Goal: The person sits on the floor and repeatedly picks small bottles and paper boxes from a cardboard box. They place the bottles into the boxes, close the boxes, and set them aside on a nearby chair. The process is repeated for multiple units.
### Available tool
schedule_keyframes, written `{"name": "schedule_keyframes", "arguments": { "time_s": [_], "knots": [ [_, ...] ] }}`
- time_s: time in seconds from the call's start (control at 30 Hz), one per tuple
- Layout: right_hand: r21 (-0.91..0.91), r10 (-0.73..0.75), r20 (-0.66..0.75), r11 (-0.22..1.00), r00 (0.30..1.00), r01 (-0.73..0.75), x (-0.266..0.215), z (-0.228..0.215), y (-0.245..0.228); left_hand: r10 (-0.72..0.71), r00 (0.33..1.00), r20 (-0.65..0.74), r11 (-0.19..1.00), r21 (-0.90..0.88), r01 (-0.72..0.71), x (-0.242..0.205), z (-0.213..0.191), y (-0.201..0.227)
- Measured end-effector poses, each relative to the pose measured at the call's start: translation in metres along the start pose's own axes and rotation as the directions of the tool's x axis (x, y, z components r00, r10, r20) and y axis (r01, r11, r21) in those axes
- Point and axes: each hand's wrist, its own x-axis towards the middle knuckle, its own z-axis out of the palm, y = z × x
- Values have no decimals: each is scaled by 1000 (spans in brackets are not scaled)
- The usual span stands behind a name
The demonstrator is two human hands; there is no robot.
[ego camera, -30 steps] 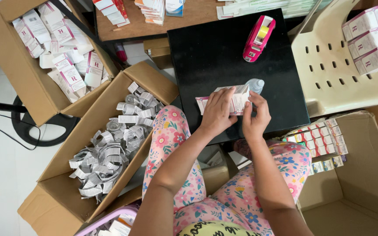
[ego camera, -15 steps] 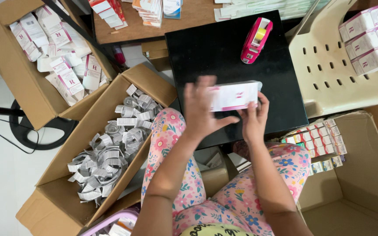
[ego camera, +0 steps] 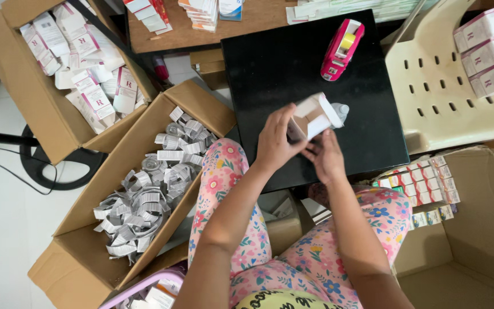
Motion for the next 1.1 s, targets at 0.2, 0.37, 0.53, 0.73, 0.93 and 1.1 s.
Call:
{"name": "schedule_keyframes", "arguments": {
  "time_s": [0.2,0.37,0.53,0.73,0.93,1.1],
  "knots": [
    [-122,-122,8,985,993,122,3,-6,1,-58,998,-27,965,255,63,-5,34,-32],
    [-299,-326,115,890,938,346,0,-1,12,104,992,-66,897,437,-65,-19,54,-51],
    [-480,-464,159,735,872,478,-3,3,8,153,983,-100,902,421,-98,-25,60,-58],
    [-555,-436,165,701,885,448,-7,4,7,175,981,-88,863,493,-110,-27,61,-59],
    [-572,-454,166,679,875,460,-9,7,5,-9,992,-124,927,371,55,-24,55,-54],
    [-627,-553,249,533,795,568,-18,27,-9,-86,990,-112,922,368,122,-24,51,-53]
  ]
}}
